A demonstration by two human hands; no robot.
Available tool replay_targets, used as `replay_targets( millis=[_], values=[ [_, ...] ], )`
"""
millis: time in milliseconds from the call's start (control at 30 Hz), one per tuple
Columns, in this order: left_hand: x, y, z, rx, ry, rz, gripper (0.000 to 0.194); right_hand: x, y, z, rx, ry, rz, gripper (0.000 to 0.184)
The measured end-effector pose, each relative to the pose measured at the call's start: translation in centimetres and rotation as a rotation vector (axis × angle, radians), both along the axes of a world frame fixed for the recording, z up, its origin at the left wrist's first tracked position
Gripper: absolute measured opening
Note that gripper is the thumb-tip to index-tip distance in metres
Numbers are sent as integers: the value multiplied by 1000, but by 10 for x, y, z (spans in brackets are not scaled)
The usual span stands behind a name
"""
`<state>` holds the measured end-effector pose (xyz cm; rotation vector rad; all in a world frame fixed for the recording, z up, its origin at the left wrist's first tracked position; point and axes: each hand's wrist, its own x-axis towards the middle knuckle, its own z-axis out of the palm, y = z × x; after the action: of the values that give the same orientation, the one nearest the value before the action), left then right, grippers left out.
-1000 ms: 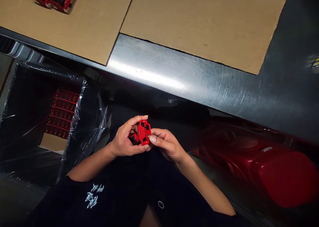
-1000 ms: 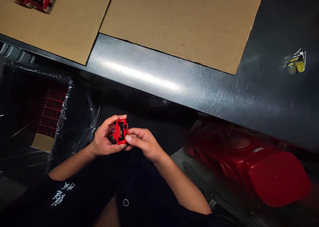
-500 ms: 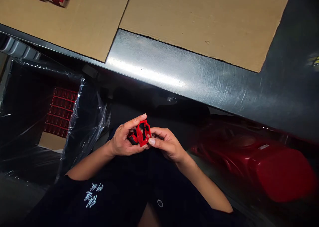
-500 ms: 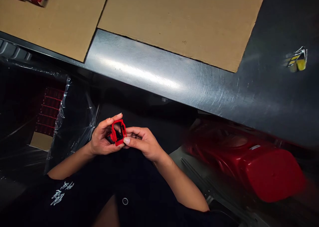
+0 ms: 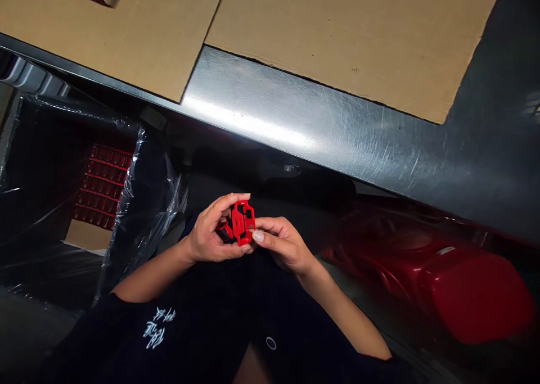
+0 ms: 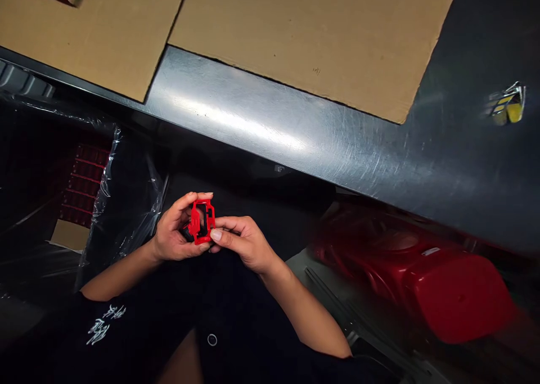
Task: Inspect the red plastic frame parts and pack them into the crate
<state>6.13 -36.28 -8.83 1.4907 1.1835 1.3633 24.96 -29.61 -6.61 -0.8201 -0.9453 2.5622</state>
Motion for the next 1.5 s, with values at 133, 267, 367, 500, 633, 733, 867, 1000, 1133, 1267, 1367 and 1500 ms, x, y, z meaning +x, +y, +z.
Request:
replay_targets(
  millis=[133, 267, 367, 500, 633, 733, 867, 1000, 1133, 1267, 1367, 1500],
  values=[
    [-1, 0, -3, 5, 5, -2, 99, -1, 1, 1, 11, -4, 15, 27],
    [-1, 1, -3, 19, 18, -2, 100, -1, 1, 1, 18, -7, 8, 27],
    [-2, 2, -3, 23, 49, 13, 98, -1, 0, 0, 22, -20, 9, 29],
    [-2, 1, -3, 9, 46, 24, 97, -2, -1, -1, -5, -23, 13, 30],
    [-2, 0, -1, -40, -8, 1, 96, -6, -2, -1, -97, -21, -40, 27],
    [0, -2, 0, -79, -34, -42, 97, -7, -3, -1, -144, -34, -97, 27],
    [2, 1, 1, -276, -432, -22, 76, -3, 3, 2, -145, -70, -194, 28],
    [-1, 11, 0, -598, -1009, 96, 32, 3, 8, 3, -53, -119, -247, 29],
    [-2, 14, -1, -644, -860, 134, 30, 1, 5, 1, 282, -268, -270, 26],
    [-3, 6, 6, -403, -261, 174, 55, -3, 3, 0, 997, -444, -257, 25],
    [-11, 2, 19, -285, 116, 159, 48, -5, 10, 2, 1326, -433, -204, 29],
    [-32, 1, 38, -426, 270, 80, 24, -12, 21, 6, 1387, -346, -82, 30]
  ],
)
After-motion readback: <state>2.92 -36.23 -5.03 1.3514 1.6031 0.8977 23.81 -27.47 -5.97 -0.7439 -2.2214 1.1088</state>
